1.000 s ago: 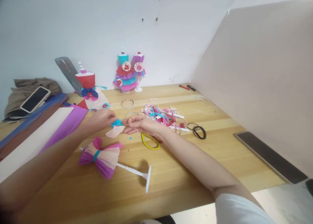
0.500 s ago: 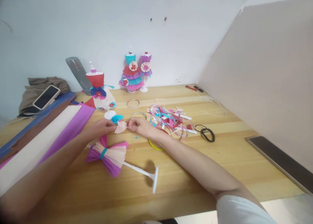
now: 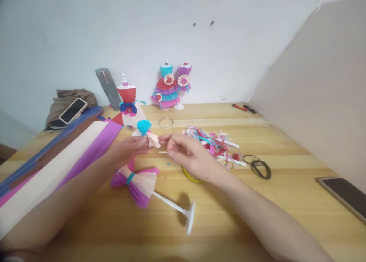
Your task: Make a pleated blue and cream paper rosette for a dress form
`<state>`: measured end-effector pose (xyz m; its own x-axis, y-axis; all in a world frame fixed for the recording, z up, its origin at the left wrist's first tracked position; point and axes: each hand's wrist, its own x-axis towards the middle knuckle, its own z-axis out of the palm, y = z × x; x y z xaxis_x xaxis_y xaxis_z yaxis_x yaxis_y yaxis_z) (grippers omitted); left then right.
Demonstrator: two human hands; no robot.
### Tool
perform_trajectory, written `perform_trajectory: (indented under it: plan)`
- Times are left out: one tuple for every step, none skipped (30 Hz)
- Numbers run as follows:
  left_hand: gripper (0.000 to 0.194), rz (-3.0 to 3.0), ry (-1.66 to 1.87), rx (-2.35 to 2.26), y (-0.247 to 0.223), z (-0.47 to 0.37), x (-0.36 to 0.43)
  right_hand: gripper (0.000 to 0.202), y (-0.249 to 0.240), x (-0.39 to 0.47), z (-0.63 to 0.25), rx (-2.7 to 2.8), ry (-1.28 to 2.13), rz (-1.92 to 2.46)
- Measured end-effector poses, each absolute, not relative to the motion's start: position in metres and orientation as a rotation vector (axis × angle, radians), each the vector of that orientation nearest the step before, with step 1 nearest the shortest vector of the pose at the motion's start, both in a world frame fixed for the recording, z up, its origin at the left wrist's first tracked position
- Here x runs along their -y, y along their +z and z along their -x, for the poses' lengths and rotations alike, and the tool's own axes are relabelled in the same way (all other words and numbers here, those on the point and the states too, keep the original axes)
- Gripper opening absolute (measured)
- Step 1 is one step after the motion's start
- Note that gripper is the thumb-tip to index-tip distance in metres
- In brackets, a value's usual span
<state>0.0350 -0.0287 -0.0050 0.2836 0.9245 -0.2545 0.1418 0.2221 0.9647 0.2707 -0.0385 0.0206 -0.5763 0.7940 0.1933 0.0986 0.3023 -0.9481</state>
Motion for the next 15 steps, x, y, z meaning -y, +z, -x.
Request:
perform_trajectory:
  plan:
    - [0.041,-1.161,0.805,-1.094,-0.002,-0.039,0.031,0.02,0.024,0.041,-0.272,1.891,1.32,0.79]
    - [0.039,-1.073,0.867,-1.016,0.0,-0.042,0.032,0.021,0.026,0.043,-0.273,1.882,1.334,0.783]
    - [0.037,-1.01,0.931,-0.959,0.001,-0.045,0.033,0.022,0.028,0.044,-0.274,1.872,1.35,0.775]
    - [0.035,-0.944,0.998,-0.901,0.001,-0.047,0.034,0.024,0.029,0.045,-0.274,1.862,1.368,0.768]
    - [0.034,-0.893,1.057,-0.851,0.002,-0.048,0.034,0.025,0.031,0.046,-0.275,1.852,1.383,0.763]
    - [0.035,-0.868,1.103,-0.818,0.002,-0.049,0.034,0.026,0.032,0.046,-0.275,1.845,1.397,0.761]
    - [0.036,-0.853,1.142,-0.798,0.003,-0.05,0.034,0.027,0.033,0.047,-0.276,1.841,1.403,0.757]
    - [0.036,-0.846,1.172,-0.786,0.003,-0.051,0.034,0.027,0.034,0.047,-0.276,1.84,1.403,0.753]
    - [0.034,-0.843,1.192,-0.782,0.004,-0.051,0.034,0.027,0.034,0.047,-0.277,1.844,1.398,0.747]
    - [0.031,-0.844,1.208,-0.782,0.004,-0.051,0.033,0.027,0.035,0.047,-0.277,1.853,1.389,0.741]
    - [0.029,-0.847,1.222,-0.787,0.005,-0.051,0.033,0.026,0.036,0.047,-0.278,1.868,1.377,0.735]
    - [0.029,-0.851,1.231,-0.798,0.006,-0.051,0.032,0.026,0.036,0.047,-0.278,1.885,1.364,0.73]
    - [0.031,-0.857,1.239,-0.817,0.007,-0.052,0.032,0.025,0.036,0.047,-0.279,1.906,1.352,0.727]
    - [0.033,-0.864,1.251,-0.845,0.008,-0.052,0.031,0.025,0.037,0.046,-0.28,1.931,1.34,0.722]
    - [0.034,-0.872,1.265,-0.878,0.009,-0.052,0.031,0.024,0.037,0.046,-0.28,1.955,1.328,0.715]
